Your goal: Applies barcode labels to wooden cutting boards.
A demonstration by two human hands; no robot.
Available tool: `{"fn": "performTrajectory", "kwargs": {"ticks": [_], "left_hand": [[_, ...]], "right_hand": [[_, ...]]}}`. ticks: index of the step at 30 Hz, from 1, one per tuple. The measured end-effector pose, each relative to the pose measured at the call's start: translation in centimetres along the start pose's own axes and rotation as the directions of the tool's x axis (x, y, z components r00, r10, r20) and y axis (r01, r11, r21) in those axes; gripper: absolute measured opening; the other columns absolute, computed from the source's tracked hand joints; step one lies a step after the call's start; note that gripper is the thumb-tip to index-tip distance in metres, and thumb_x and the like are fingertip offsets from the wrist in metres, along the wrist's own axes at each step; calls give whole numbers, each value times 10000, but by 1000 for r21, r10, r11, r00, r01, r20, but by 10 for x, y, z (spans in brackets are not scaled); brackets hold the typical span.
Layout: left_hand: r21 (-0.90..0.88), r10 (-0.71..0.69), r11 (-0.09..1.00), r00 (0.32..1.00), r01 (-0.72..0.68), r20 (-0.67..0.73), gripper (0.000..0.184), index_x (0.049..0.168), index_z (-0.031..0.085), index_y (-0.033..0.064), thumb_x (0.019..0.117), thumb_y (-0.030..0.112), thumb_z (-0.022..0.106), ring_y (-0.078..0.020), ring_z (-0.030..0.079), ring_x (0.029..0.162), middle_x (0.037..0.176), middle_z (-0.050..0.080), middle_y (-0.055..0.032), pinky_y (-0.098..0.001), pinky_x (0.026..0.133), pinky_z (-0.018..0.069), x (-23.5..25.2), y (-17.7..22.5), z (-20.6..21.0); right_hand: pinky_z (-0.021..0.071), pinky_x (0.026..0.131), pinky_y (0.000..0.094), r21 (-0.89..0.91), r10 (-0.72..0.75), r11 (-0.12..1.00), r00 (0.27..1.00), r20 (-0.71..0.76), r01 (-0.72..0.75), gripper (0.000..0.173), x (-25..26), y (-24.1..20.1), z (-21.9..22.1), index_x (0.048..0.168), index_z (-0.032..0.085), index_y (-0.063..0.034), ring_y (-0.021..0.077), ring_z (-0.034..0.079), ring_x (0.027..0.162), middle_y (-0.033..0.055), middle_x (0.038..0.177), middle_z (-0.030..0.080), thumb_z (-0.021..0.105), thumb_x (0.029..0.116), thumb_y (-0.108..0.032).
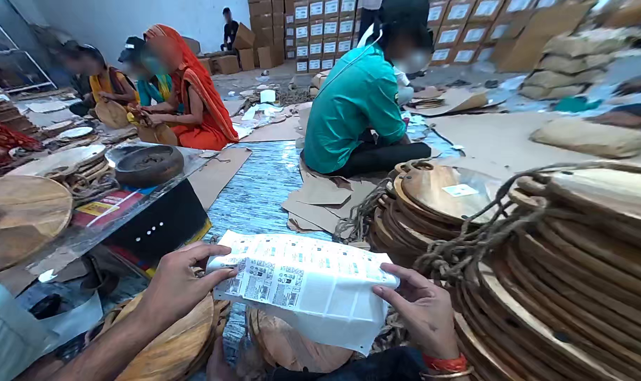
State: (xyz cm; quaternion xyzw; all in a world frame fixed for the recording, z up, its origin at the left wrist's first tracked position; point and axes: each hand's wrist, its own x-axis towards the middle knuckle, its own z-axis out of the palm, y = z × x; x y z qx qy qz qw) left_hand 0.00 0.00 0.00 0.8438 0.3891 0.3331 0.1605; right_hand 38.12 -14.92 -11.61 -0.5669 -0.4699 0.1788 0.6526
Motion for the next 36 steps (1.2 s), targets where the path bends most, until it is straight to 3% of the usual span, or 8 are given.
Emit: {"fn": "performTrajectory", "kwargs": {"ticks": [5,7,11,15,24,29,33,36], "left_hand": [[-158,-116,980,993,120,37,430,1193,738,169,789,238,867,-102,733,897,1068,745,45,-311,803,646,-1,6,3],[-413,-265,860,954,299,137,430,1177,699,76,780,-22,833,-228,758,807,992,766,-96,-374,741,660,2,18,4],[-557,-332,714,906,424,263,368,1153,689,37,812,-85,759,-251,747,806,946,748,-156,-367,743,645,5,28,1],[-590,-352,681,900,435,257,409,1225,685,45,849,-113,717,-251,743,852,1021,743,-159,-367,783,640,7,34,0],[-490,-310,790,929,369,202,390,1230,698,64,864,-54,762,-189,735,864,1077,744,-86,-353,794,635,10,28,3],[-432,-211,867,969,248,132,366,1240,695,67,888,-22,747,-148,727,866,1081,744,-59,-327,802,629,10,39,1],[-391,-143,903,983,177,116,345,1232,701,83,900,-1,737,-128,725,890,1100,742,-37,-318,821,626,5,45,-1],[-335,-62,938,993,93,101,331,1213,712,111,892,37,739,-99,723,875,1077,751,5,-298,803,629,0,48,2]], "right_hand": [[627,684,287,-61,-82,995,997,15,82,263,1,3,-4,1020,789,-137,149,697,811,15,991,713,841,794,-262],[610,667,263,-80,-86,993,996,13,86,217,2,4,-6,983,779,-151,131,680,815,5,1002,692,822,804,-266],[605,662,250,-174,-44,984,999,8,44,234,4,10,-6,965,772,-178,105,671,845,13,1077,655,801,798,-339],[613,690,264,-186,-18,982,999,34,24,230,4,16,-4,948,769,-177,127,678,940,59,1236,631,787,815,-364],[595,857,270,-61,-138,987,974,180,151,162,11,28,-16,1013,727,16,130,661,1092,144,1209,670,740,864,-44],[586,927,304,11,-60,998,979,194,59,233,9,24,-7,1086,624,90,177,609,1233,230,1362,565,676,876,4],[471,1105,417,-193,-76,972,960,271,132,604,8,21,-2,1248,594,39,322,448,1424,302,1528,418,836,814,-304],[252,1168,722,-534,-239,791,954,180,299,1039,-1,-2,20,1379,593,-6,592,291,1456,387,1563,335,752,688,-766]]}}
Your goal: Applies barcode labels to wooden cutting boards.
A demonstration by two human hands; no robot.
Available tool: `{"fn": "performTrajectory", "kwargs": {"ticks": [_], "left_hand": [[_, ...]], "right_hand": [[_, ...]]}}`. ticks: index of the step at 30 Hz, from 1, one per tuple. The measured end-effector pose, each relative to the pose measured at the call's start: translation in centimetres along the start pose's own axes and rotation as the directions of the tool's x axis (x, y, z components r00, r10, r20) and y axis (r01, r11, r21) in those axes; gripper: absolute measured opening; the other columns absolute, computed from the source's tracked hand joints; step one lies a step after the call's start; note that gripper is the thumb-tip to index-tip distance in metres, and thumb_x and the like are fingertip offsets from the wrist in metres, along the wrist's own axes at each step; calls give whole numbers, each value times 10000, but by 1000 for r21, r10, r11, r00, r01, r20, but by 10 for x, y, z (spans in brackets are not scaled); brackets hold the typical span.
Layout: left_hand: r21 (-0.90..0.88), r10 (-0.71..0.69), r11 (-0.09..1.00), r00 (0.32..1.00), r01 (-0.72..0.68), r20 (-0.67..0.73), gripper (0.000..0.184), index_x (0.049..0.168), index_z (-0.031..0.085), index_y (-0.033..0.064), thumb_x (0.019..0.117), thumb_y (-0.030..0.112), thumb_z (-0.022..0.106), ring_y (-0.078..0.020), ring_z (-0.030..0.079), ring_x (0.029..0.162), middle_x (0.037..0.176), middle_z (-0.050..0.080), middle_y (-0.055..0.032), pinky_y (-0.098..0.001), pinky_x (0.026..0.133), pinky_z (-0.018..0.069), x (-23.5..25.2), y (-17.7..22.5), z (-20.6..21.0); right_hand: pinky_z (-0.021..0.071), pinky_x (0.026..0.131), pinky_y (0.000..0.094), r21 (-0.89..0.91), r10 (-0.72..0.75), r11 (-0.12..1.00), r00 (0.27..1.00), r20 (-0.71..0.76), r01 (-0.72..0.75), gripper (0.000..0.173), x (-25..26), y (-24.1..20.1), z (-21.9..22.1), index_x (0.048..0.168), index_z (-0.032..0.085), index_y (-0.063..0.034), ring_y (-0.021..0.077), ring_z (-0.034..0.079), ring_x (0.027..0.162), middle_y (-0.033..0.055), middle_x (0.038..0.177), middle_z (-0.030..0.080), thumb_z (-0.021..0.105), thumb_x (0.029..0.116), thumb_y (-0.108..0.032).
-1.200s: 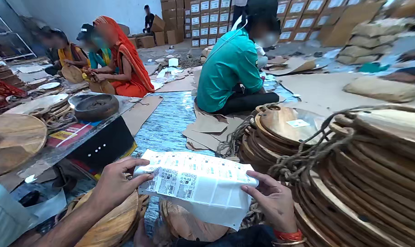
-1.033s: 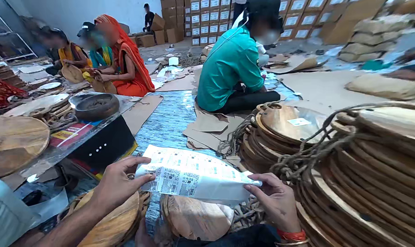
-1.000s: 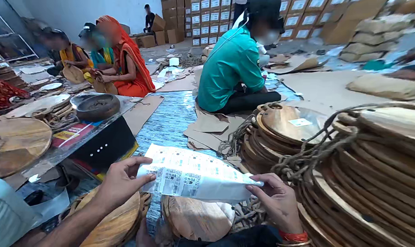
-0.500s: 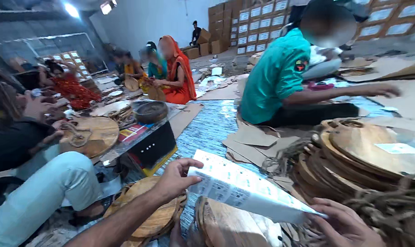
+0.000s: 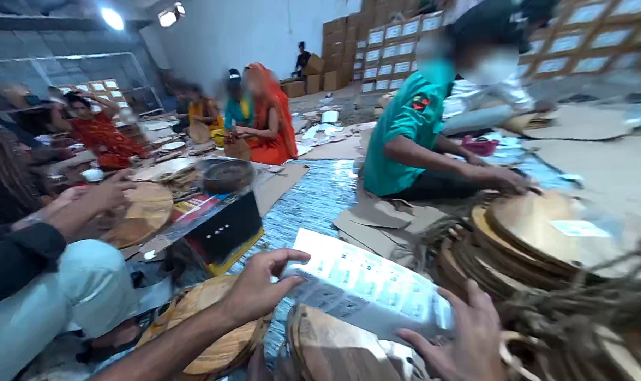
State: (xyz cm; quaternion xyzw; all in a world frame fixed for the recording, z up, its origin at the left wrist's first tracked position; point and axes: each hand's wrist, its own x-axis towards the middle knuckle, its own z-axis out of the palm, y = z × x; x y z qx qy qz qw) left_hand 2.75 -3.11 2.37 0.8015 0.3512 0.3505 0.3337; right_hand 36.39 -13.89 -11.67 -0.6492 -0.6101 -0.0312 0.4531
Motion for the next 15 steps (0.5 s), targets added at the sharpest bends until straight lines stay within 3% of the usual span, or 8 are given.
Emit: {"fn": "performTrajectory", "kwargs": {"ticks": [2,6,8,10,13,15], "left_hand": [[33,64,997,998,-64,13,342,1211,720,137,877,67,731,-95,728,871,1054,757,24,-298,802,632,-2,-4,3],[20,117,993,989,-119,96,340,1223,731,163,885,130,732,-134,739,891,1089,760,16,-314,815,642,-3,-9,6],[12,141,990,982,-144,128,326,1214,736,169,888,167,736,-138,738,884,1077,761,16,-305,806,640,-3,-8,5],[25,154,987,977,-159,147,310,1200,742,181,890,185,734,-129,736,868,1057,762,29,-297,794,641,-3,-7,2],[176,153,967,973,-184,174,309,1209,719,212,900,218,709,-78,726,823,1000,757,72,-272,756,636,-2,-10,-4],[435,198,866,968,-247,155,336,1200,713,239,874,319,717,-37,695,807,994,725,102,-256,685,617,1,-12,-9]], "right_hand": [[260,1137,763,-80,-88,994,992,-88,81,1129,0,-27,12,1426,567,-28,580,334,1441,340,1547,405,684,669,-857],[392,1152,638,4,-203,979,979,-17,203,1118,-11,-62,45,1481,520,-38,385,445,1449,175,1530,518,616,743,-873],[491,1096,577,50,-225,973,974,34,223,900,-17,-66,55,1413,599,-60,291,597,1327,94,1382,661,647,838,-751],[605,913,455,107,-228,969,973,42,222,595,-21,-65,63,1271,693,-95,188,732,1040,34,1134,764,711,899,-560],[629,720,353,176,-205,965,978,34,196,302,-24,-64,67,1068,752,-140,119,744,835,-10,941,775,706,955,-416],[614,656,340,191,-185,966,981,54,172,245,-24,-64,65,988,750,-147,108,732,769,-19,866,761,697,965,-384]]}}
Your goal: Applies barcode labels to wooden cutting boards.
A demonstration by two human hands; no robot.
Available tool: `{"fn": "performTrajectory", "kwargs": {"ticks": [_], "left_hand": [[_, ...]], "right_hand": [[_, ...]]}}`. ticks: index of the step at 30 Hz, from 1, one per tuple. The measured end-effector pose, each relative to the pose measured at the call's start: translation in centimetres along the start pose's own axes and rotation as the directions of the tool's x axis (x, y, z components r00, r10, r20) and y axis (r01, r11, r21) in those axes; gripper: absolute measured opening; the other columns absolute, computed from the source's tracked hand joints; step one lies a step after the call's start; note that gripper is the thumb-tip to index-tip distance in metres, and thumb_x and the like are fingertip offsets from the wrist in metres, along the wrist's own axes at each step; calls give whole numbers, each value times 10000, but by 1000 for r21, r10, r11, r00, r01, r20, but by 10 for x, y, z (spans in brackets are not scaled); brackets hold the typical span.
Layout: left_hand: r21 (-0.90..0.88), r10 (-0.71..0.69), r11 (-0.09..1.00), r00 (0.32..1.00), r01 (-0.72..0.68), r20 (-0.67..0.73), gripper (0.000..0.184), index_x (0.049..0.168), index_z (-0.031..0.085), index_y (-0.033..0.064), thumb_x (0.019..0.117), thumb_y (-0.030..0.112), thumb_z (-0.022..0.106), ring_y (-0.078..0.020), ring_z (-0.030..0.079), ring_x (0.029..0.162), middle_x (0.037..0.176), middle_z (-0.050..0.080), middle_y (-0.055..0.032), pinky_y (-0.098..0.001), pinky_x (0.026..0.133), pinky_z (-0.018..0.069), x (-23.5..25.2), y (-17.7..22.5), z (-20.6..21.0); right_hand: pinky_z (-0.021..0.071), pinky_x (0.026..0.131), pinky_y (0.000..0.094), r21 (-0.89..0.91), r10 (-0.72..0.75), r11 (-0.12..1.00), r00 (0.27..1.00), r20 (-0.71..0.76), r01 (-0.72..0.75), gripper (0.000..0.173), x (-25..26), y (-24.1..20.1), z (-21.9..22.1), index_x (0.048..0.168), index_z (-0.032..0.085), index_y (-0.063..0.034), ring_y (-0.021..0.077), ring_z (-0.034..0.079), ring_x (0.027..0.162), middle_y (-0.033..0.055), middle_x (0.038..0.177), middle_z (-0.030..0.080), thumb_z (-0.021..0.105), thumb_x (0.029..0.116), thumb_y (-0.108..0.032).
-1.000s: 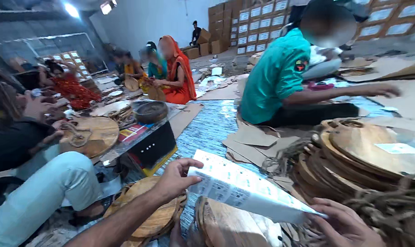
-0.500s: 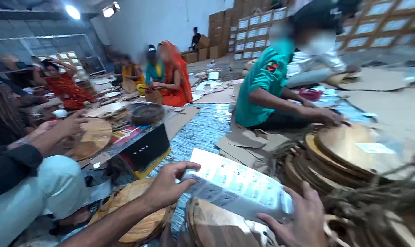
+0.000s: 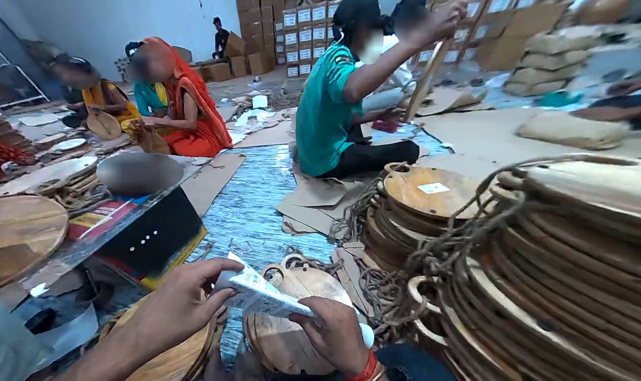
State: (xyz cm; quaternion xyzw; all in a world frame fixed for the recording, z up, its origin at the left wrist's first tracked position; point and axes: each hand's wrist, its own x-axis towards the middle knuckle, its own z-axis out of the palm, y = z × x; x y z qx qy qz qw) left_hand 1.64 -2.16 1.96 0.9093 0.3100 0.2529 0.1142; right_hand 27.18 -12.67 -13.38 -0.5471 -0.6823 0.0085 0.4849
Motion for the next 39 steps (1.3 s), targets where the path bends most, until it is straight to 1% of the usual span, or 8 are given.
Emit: {"fn": "performTrajectory", "kwargs": {"ticks": [5,8,10,16,23,28,34,39], "left_hand": [[418,194,876,970,-240,148,780,1420,602,182,806,647,726,-322,554,1311,1463,546,-115,-570,1057,475,14,28,-17],[371,229,841,880,-394,417,586,1283,657,190,853,580,728,-190,657,1150,1181,691,-2,-512,1080,483,13,40,-3],[276,133,898,812,-341,569,319,1087,701,166,931,443,718,-189,696,913,941,709,-2,-473,873,554,13,41,4],[121,-115,992,630,34,768,341,944,715,129,1004,454,630,-184,626,709,742,638,-18,-439,668,511,12,25,3],[50,-188,956,472,290,862,339,1036,685,86,1041,410,585,-136,597,671,746,626,-25,-366,664,512,12,17,4],[311,-378,924,414,222,828,353,1125,700,98,1013,425,629,-243,670,885,936,693,-78,-503,833,542,5,-5,7],[295,-317,948,398,117,861,270,1111,718,169,983,404,681,-241,673,926,965,701,-43,-521,846,540,2,-12,1],[136,-166,985,346,109,923,266,1111,722,132,988,365,688,-210,679,891,945,711,-43,-483,824,543,4,1,2]], "right_hand": [[568,547,386,90,36,995,988,151,-51,267,0,-13,-3,891,714,-129,139,688,642,5,729,701,704,948,-390],[532,521,408,212,33,973,960,279,-95,344,0,-26,-5,847,693,-105,158,653,592,29,666,661,702,948,-434],[520,516,409,262,39,955,933,357,-140,381,-1,-29,-6,863,702,-102,156,639,573,31,647,652,698,946,-474],[636,798,356,364,-7,922,933,359,-133,456,-1,-35,-2,1356,653,-140,100,737,902,2,1056,767,707,972,-380],[613,851,329,163,-144,977,990,7,141,98,-10,-55,20,978,761,-180,170,713,1039,53,1132,739,677,969,-231],[506,793,365,-33,-268,962,959,93,272,137,-11,-79,2,931,733,-242,135,670,836,-57,879,727,611,992,-259],[608,680,295,149,213,964,975,68,-221,139,19,-17,-47,952,767,-160,54,698,764,-71,857,738,698,960,-280],[560,711,406,90,647,668,637,419,-738,177,17,73,0,924,712,-54,174,664,709,59,769,690,734,947,-228]]}}
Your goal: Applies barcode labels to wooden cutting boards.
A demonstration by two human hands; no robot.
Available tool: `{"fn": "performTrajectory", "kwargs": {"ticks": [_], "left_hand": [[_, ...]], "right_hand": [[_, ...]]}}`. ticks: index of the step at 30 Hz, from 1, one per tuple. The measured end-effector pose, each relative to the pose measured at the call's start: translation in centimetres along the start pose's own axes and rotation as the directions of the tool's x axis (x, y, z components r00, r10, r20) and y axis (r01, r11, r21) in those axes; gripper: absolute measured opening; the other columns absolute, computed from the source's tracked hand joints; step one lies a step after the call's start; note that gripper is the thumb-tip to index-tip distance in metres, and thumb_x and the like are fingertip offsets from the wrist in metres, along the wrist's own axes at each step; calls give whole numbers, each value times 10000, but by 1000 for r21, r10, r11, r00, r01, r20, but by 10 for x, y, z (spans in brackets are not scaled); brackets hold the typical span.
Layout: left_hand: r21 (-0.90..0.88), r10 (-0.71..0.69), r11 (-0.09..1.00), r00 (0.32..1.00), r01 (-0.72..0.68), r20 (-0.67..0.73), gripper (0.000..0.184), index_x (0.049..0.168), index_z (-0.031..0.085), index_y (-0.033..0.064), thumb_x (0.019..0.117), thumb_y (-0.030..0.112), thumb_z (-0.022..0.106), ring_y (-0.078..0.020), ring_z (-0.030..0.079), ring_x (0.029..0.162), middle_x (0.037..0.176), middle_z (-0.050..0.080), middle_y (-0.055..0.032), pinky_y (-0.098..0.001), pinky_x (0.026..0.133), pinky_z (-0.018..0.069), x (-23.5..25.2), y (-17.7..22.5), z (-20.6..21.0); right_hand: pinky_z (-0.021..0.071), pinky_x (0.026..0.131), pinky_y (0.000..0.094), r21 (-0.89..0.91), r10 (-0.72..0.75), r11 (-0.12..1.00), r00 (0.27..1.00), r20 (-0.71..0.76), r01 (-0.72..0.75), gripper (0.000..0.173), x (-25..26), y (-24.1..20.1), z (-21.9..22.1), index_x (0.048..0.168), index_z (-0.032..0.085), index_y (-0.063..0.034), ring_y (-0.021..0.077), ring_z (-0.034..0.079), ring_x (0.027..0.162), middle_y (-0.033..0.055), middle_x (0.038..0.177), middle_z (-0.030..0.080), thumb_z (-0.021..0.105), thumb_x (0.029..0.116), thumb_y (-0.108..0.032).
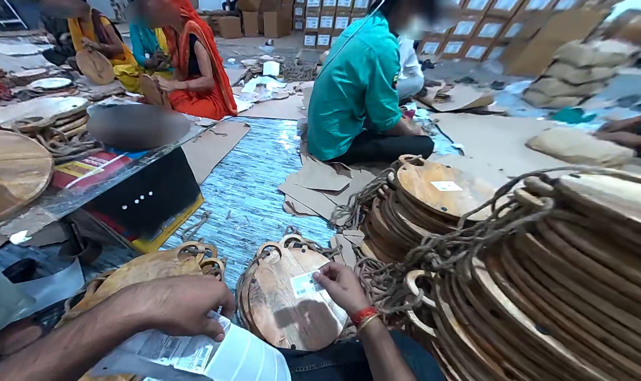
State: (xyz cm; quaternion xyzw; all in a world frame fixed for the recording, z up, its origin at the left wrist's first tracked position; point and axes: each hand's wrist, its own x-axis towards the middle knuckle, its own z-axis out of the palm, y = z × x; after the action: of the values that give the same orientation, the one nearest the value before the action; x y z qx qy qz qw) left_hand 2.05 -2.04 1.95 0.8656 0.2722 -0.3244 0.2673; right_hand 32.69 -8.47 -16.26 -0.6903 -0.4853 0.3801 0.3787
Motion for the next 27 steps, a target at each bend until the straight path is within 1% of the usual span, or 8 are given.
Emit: {"fn": "performTrajectory", "kwargs": {"ticks": [5,7,13,19,21,23,25,27], "left_hand": [[-26,25,999,999,-25,25,261,1095,717,127,1001,366,668,-186,668,857,914,697,-32,-449,788,540,4,4,4],[-32,36,999,999,-34,38,266,1102,713,121,1000,363,670,-183,668,857,916,697,-32,-440,792,541,5,5,6],[-43,4,999,999,-2,42,267,1071,709,125,1002,379,664,-161,654,831,895,681,-18,-419,769,534,6,4,6],[-43,-24,999,999,25,28,278,1071,704,132,1003,398,658,-166,651,828,891,675,-20,-421,764,533,4,3,8],[-36,-22,999,1000,23,18,267,1063,699,134,1007,391,652,-166,643,810,864,662,-18,-417,744,525,4,2,7],[-31,-37,999,999,37,24,273,1067,697,130,1012,392,644,-173,642,805,853,658,-24,-423,739,524,4,4,5],[-34,-49,998,998,50,31,280,1073,698,134,1011,401,643,-174,646,813,859,663,-23,-426,747,529,5,4,4],[-28,-43,999,999,44,25,289,1071,692,133,1010,410,642,-182,646,810,858,660,-25,-432,746,530,5,4,5]], "right_hand": [[535,808,532,-274,241,940,963,117,-202,478,20,19,41,951,724,-68,268,666,840,99,862,695,838,799,-506],[541,827,544,-366,270,906,956,113,-212,522,24,21,55,991,723,-93,279,682,889,95,901,710,856,754,-539],[536,890,537,-591,285,785,956,73,-188,599,27,24,74,1130,701,-122,311,676,1074,120,1088,721,837,754,-567],[427,1006,628,-585,203,738,938,-282,-336,729,23,40,62,1335,616,-120,435,497,1305,236,1411,518,800,800,-579],[286,1127,702,-610,199,732,952,-235,-303,882,15,41,69,1480,514,-119,469,312,1477,261,1596,342,782,793,-604],[151,1183,739,-639,195,733,972,-131,-233,1027,3,35,80,1553,434,-127,469,169,1548,261,1657,244,767,755,-682],[85,1194,744,-651,196,733,978,-75,-197,1065,-1,32,88,1573,417,-172,439,120,1569,230,1680,218,746,735,-742],[84,1188,750,-644,204,730,972,-113,-228,1049,5,36,84,1578,412,-194,450,103,1568,233,1686,192,727,749,-755]]}}
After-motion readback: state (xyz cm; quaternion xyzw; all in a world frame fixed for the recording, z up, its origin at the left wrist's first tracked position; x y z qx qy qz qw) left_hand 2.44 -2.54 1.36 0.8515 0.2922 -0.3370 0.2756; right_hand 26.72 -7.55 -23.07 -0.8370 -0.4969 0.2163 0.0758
